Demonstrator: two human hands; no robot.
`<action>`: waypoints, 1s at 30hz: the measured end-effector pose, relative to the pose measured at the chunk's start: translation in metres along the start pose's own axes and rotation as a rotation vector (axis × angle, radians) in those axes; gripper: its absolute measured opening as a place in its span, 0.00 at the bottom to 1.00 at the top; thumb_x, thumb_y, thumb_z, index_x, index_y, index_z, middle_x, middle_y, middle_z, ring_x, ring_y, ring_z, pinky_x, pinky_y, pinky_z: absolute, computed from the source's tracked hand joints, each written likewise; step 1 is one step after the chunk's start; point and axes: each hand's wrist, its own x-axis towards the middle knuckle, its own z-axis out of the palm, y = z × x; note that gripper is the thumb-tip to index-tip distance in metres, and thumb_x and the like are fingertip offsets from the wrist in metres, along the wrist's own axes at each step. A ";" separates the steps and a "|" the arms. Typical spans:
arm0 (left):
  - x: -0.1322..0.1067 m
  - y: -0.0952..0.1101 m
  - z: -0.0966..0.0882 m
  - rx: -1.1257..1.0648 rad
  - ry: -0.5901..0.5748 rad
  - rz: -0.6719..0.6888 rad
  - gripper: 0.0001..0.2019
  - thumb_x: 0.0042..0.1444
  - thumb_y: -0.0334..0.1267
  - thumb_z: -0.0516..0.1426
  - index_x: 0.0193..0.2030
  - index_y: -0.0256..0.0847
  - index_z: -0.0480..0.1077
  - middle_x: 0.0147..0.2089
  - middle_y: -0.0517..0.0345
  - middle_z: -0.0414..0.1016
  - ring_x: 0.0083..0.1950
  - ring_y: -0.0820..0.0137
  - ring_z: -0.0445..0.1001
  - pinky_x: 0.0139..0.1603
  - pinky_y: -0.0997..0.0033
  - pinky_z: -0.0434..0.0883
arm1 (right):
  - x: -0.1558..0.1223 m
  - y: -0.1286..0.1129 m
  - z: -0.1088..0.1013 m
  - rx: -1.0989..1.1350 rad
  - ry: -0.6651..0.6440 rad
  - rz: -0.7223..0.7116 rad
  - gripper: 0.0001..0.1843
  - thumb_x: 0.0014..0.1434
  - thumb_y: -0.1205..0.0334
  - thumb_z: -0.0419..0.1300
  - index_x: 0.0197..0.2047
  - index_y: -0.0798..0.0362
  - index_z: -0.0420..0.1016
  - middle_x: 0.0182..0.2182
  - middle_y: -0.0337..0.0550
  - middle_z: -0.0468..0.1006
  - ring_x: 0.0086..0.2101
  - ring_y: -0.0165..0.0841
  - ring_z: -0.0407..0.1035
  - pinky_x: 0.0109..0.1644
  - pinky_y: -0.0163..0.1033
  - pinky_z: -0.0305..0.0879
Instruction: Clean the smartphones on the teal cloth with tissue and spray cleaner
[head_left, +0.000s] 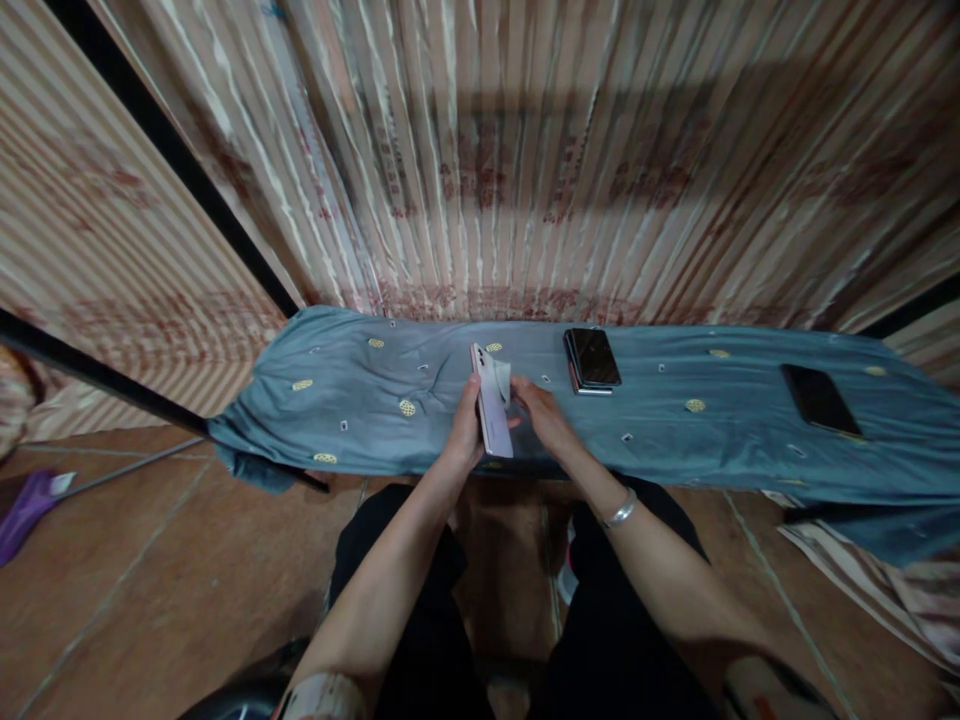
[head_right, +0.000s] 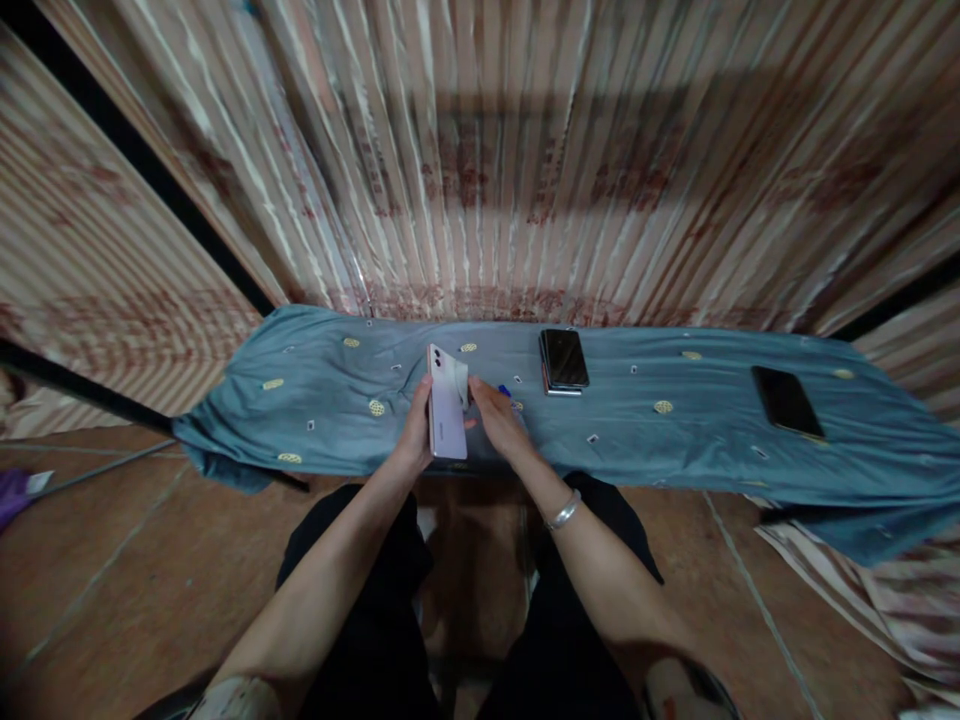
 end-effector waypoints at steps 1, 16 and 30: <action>0.001 0.000 0.000 -0.002 0.006 0.001 0.20 0.72 0.47 0.56 0.65 0.43 0.75 0.48 0.52 0.87 0.46 0.61 0.86 0.47 0.62 0.85 | -0.002 -0.002 0.000 0.021 -0.018 0.024 0.45 0.72 0.24 0.39 0.65 0.43 0.82 0.58 0.45 0.86 0.60 0.47 0.79 0.68 0.59 0.75; -0.004 0.003 0.004 -0.070 0.096 -0.017 0.20 0.76 0.40 0.48 0.62 0.36 0.76 0.41 0.54 0.88 0.50 0.60 0.86 0.52 0.66 0.81 | -0.011 -0.006 0.011 -0.161 -0.067 -0.016 0.42 0.73 0.28 0.44 0.79 0.43 0.64 0.79 0.45 0.59 0.78 0.45 0.51 0.84 0.63 0.42; 0.001 0.000 0.002 -0.139 0.061 -0.040 0.20 0.74 0.41 0.51 0.62 0.38 0.78 0.47 0.53 0.89 0.57 0.61 0.85 0.64 0.64 0.77 | -0.017 -0.011 0.005 -0.255 -0.182 -0.112 0.41 0.76 0.35 0.46 0.83 0.48 0.54 0.80 0.50 0.56 0.79 0.44 0.49 0.83 0.60 0.45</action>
